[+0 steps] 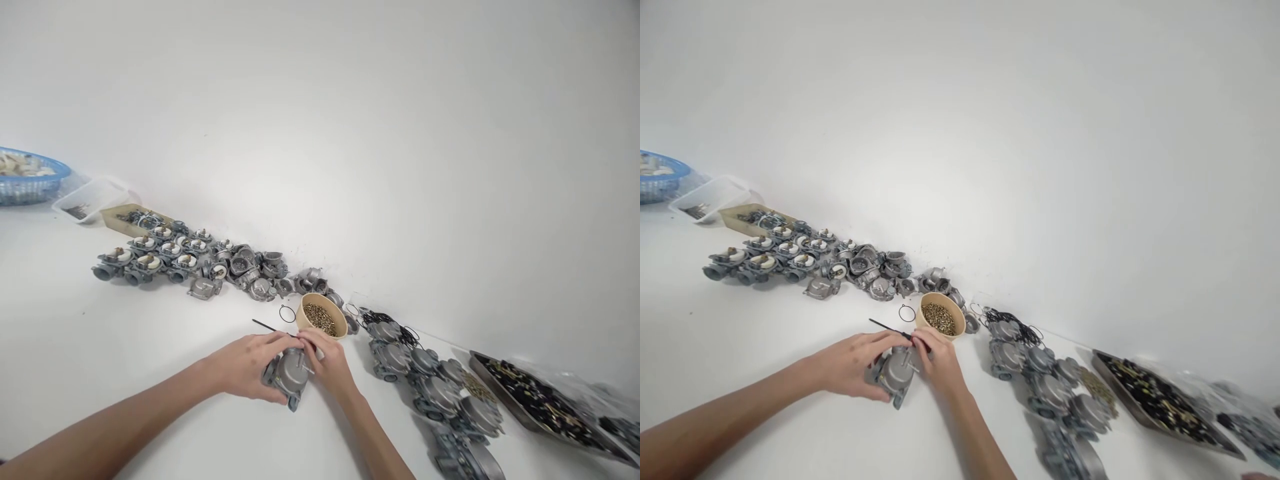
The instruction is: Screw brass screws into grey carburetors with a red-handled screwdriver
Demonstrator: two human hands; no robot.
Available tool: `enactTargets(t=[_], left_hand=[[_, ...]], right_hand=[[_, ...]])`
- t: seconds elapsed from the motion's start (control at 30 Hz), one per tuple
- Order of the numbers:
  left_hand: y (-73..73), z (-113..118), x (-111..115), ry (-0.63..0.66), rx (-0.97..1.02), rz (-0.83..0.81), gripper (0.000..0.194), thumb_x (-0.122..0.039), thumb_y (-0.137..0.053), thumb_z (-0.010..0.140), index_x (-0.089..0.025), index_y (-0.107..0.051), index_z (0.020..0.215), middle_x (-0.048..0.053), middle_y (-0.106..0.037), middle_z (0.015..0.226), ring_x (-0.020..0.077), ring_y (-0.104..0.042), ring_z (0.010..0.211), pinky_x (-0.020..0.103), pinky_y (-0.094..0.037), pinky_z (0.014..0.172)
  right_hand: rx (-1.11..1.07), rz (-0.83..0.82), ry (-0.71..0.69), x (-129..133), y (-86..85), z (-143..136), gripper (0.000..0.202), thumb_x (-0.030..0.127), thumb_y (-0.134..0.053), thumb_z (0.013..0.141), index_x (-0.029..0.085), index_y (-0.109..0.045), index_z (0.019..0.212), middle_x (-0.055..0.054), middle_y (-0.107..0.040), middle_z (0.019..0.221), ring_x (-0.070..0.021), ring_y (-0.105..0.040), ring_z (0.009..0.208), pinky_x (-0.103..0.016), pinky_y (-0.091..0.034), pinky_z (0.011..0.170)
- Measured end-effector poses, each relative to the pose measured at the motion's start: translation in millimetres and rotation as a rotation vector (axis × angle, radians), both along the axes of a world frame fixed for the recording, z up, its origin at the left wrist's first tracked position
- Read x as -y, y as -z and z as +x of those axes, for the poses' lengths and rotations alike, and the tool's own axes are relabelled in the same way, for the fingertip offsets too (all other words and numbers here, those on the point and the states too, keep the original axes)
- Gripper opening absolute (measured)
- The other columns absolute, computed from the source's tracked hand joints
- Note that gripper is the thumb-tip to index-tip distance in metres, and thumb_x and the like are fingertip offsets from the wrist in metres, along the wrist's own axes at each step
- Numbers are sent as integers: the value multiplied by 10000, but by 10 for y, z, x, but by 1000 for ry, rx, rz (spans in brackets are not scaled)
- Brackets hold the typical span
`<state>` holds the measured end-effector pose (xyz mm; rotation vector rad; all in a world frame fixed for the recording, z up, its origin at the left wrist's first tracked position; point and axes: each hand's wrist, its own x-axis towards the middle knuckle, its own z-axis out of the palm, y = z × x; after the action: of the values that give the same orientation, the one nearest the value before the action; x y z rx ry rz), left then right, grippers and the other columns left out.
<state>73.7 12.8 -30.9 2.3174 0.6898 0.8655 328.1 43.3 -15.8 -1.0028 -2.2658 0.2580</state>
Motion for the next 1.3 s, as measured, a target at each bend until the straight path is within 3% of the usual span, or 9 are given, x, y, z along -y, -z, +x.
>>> enactTargets(t=[0.1, 0.17, 0.23, 0.3, 0.4, 0.6, 0.8, 0.93, 1.3], left_hand=[[8, -25, 4, -26, -3, -177, 977, -500, -851, 772, -398, -305, 1576, 68, -578, 1466, 347, -630, 1209, 449, -521, 983], [15, -36, 5, -51, -3, -268, 1086, -509, -882, 723, -370, -265, 1606, 96, -574, 1462, 378, -583, 1270, 462, -517, 985], [13, -41, 6, -67, -5, -325, 1161, -501, -906, 679, -353, -240, 1619, 119, -528, 1506, 391, -557, 1295, 468, -518, 980], [5, -48, 7, -53, -20, -369, 1204, -466, -912, 667, -369, -196, 1630, 125, -504, 1521, 363, -620, 1205, 444, -542, 924], [-5, -70, 5, -62, -108, -354, 1172, -445, -876, 709, -392, -161, 1636, 113, -519, 1502, 319, -667, 1125, 402, -557, 885], [27, -140, -11, -84, -241, -301, 584, -456, -699, 876, -322, -561, 1427, 114, -640, 1361, 360, -602, 1256, 483, -498, 1015], [29, -144, 7, -60, -285, -228, 477, -385, -693, 872, -323, -627, 1340, 86, -654, 1356, 347, -595, 1269, 485, -490, 1033], [25, -132, 9, -61, -292, -186, 466, -372, -698, 866, -315, -639, 1325, 86, -667, 1346, 349, -611, 1249, 480, -506, 1017], [-28, -139, -1, -81, -328, -142, 451, -380, -685, 893, -317, -643, 1337, 75, -688, 1341, 333, -627, 1250, 456, -527, 1007]], right_hand=[[-35, -63, -55, 217, -126, -28, 498, 551, -463, 1038, 218, -628, 1369, -157, -710, 1257, -269, -710, 1101, -409, -613, 913], [47, -138, -123, 405, -191, -92, 789, 725, -598, 898, 243, -503, 1516, -171, -592, 1453, -320, -645, 1255, -432, -596, 978], [165, -191, -105, 580, -225, -166, 945, 716, -772, 752, 284, -480, 1540, -164, -466, 1569, -374, -521, 1402, -482, -528, 1085], [236, -196, -4, 723, -232, -207, 816, 531, -840, 762, 305, -540, 1487, -149, -420, 1591, -370, -470, 1446, -479, -492, 1126], [258, -174, 143, 889, -235, -134, 613, 313, -758, 821, 302, -597, 1412, -136, -462, 1550, -316, -560, 1366, -412, -535, 1071], [385, -109, 564, 1096, -234, 497, 516, 477, -652, 914, 311, -596, 1399, -149, -502, 1536, -312, -665, 1224, -425, -586, 966], [545, -41, 1014, 973, -181, 1184, 576, 521, -474, 965, 224, -562, 1451, -183, -417, 1600, -318, -704, 1125, -448, -591, 917], [548, -28, 1105, 861, -209, 1362, 605, 507, -386, 978, 162, -571, 1440, -220, -460, 1545, -346, -699, 1095, -493, -589, 891], [522, -47, 1129, 769, -213, 1394, 596, 528, -343, 981, 224, -575, 1437, -169, -411, 1599, -282, -722, 886, -477, -607, 774]])
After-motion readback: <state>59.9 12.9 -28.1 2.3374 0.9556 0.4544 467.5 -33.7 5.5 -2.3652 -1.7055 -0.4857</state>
